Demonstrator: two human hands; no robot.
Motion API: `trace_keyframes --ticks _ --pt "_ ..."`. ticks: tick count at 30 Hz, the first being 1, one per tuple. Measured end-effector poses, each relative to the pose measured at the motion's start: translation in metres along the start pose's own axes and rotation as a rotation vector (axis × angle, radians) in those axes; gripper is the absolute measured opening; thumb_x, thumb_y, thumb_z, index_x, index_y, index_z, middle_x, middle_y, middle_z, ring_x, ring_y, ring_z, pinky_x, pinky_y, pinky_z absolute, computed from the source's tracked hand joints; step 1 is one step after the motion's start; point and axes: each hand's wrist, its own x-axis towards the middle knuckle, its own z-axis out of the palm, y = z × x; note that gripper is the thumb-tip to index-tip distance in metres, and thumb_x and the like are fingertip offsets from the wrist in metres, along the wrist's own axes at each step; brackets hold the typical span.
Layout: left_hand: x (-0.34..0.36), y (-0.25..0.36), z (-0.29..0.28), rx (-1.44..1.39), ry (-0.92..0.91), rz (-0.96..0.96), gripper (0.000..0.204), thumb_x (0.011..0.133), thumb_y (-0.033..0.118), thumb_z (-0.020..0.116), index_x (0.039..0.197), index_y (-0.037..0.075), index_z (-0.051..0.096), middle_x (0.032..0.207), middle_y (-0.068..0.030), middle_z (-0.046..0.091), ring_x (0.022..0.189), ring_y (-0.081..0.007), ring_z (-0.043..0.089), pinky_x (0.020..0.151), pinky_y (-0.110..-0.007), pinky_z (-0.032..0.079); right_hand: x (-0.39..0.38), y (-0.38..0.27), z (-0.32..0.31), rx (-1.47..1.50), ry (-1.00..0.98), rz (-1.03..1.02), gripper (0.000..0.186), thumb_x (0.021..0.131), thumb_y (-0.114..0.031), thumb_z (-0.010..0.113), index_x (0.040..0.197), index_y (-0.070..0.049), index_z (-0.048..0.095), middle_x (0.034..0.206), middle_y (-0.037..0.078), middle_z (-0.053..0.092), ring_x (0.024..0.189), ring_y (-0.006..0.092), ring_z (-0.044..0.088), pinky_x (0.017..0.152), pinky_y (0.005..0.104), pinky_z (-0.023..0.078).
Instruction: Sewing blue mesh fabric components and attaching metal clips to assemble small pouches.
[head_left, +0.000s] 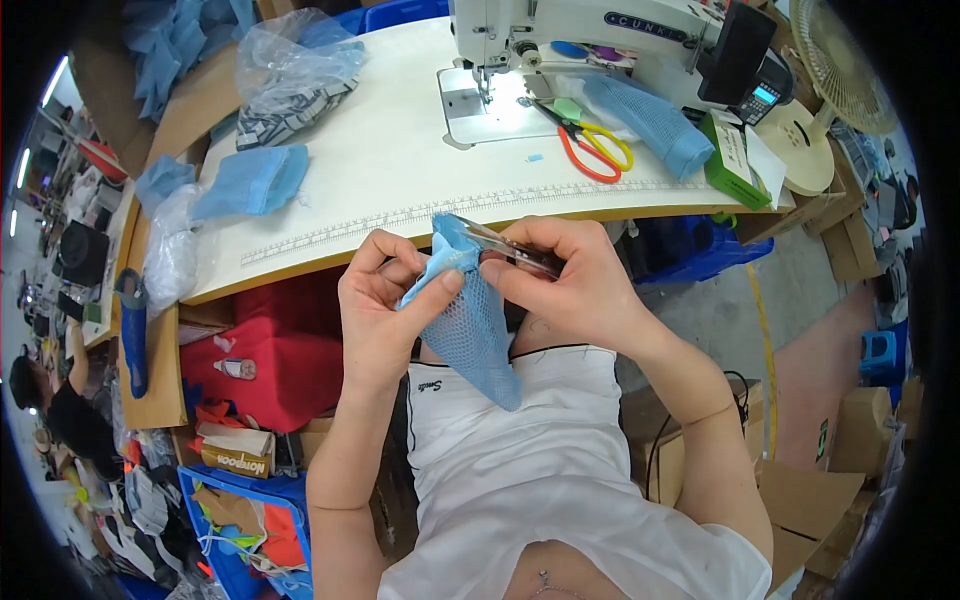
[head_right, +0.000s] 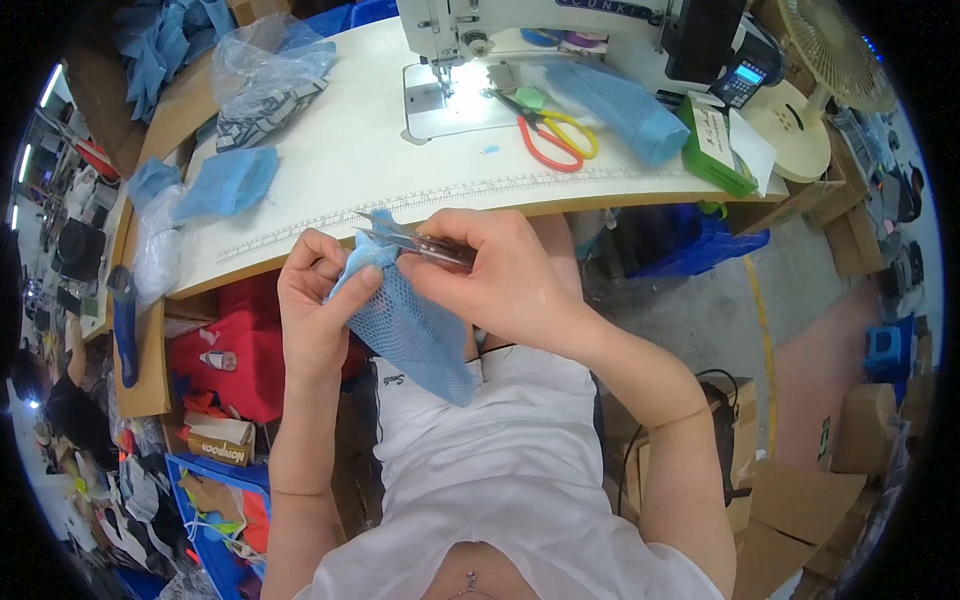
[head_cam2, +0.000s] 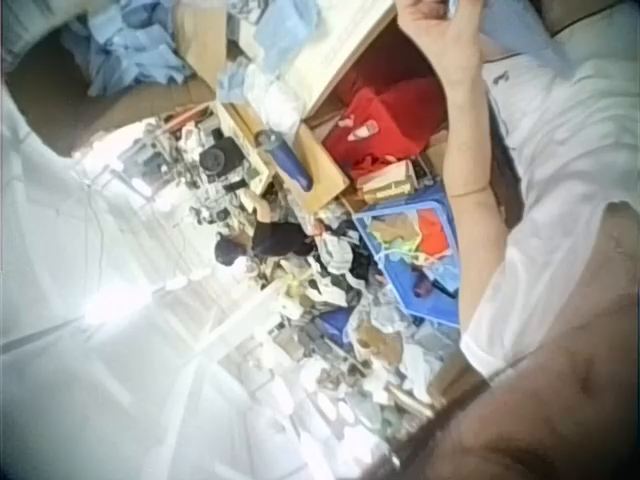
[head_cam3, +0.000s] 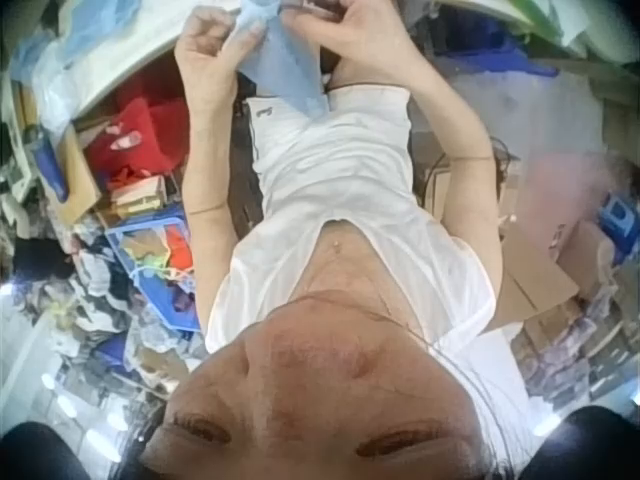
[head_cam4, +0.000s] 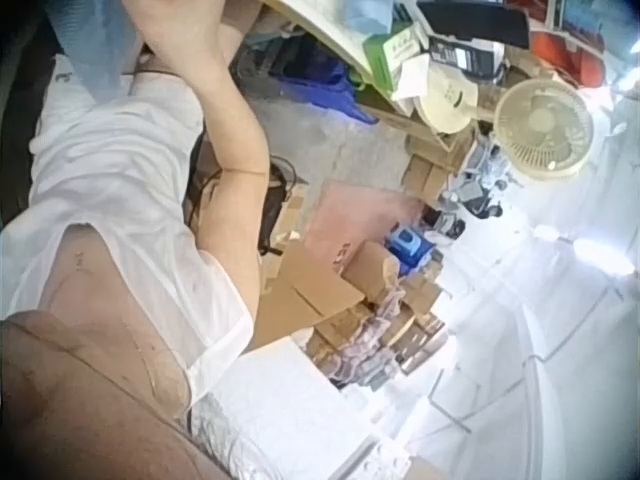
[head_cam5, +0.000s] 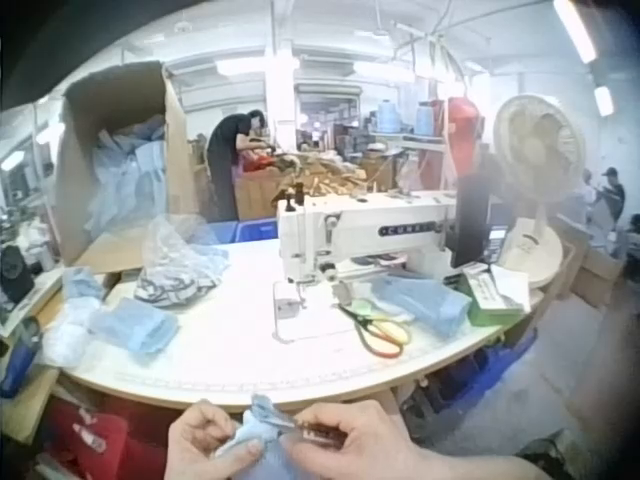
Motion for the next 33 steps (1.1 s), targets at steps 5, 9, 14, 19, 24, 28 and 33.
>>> trace_keyframes --ticks 5,9,14,19,24,28,33 --pt "0.001 0.001 -0.001 0.046 0.003 -0.025 0.031 0.078 -0.002 0.077 0.092 0.006 0.050 0.087 -0.0101 0.071 0.076 -0.0070 0.065 0.069 -0.020 0.052 0.006 0.002 -0.002 0.179 -0.069 0.066 0.012 0.084 -0.008 0.070 0.090 0.002 0.068 0.071 -0.005 0.059 0.062 -0.0001 0.045 0.055 0.0177 0.035" --pt "0.001 0.002 -0.002 0.110 -0.002 -0.010 0.033 0.076 0.000 0.079 0.091 0.006 0.051 0.087 -0.0092 0.071 0.076 -0.0063 0.065 0.068 -0.020 0.052 0.002 0.002 0.000 0.163 -0.097 0.067 0.010 0.084 -0.006 0.070 0.089 0.002 0.068 0.072 -0.005 0.059 0.064 -0.0002 0.045 0.056 0.0181 0.036" --pt "0.000 0.011 0.000 0.186 -0.039 0.006 0.032 0.076 -0.002 0.078 0.090 0.006 0.050 0.084 -0.0074 0.070 0.076 -0.0053 0.065 0.067 -0.019 0.051 0.006 0.007 -0.007 0.204 -0.160 0.077 0.010 0.083 -0.004 0.069 0.091 0.002 0.067 0.072 -0.005 0.059 0.065 0.0005 0.048 0.058 0.0185 0.039" --pt "0.002 0.012 0.003 0.210 -0.059 0.016 0.032 0.075 -0.003 0.077 0.089 0.006 0.050 0.084 -0.0074 0.070 0.075 -0.0049 0.064 0.066 -0.018 0.051 0.002 0.006 -0.001 0.124 -0.120 0.034 0.013 0.079 -0.003 0.069 0.091 0.002 0.064 0.071 -0.001 0.061 0.065 0.0027 0.052 0.059 0.0204 0.044" --pt "-0.001 0.009 0.014 0.277 0.064 0.067 0.032 0.074 -0.005 0.076 0.085 0.007 0.048 0.082 -0.0053 0.068 0.074 -0.0052 0.063 0.065 -0.018 0.050 -0.002 0.017 0.013 -0.346 0.117 -0.284 0.023 0.072 -0.004 0.070 0.092 0.001 0.058 0.069 0.007 0.059 0.062 0.0069 0.055 0.057 0.0239 0.046" --pt "0.003 0.001 0.007 0.201 0.013 0.089 0.031 0.077 -0.004 0.075 0.084 0.009 0.047 0.082 -0.0028 0.065 0.074 -0.0054 0.061 0.066 -0.019 0.049 -0.004 0.018 0.021 -0.310 0.241 -0.272 0.017 0.080 -0.006 0.066 0.092 0.000 0.056 0.069 0.002 0.057 0.058 0.0059 0.050 0.052 0.0233 0.043" --pt "0.003 -0.014 -0.008 -0.290 -0.138 -0.255 0.027 0.084 0.000 0.071 0.087 0.011 0.047 0.085 -0.0008 0.063 0.078 -0.0061 0.059 0.070 -0.020 0.048 0.001 0.013 0.010 0.556 -0.205 0.371 0.006 0.093 -0.009 0.056 0.090 -0.004 0.057 0.069 -0.006 0.049 0.054 0.0023 0.040 0.048 0.0208 0.032"
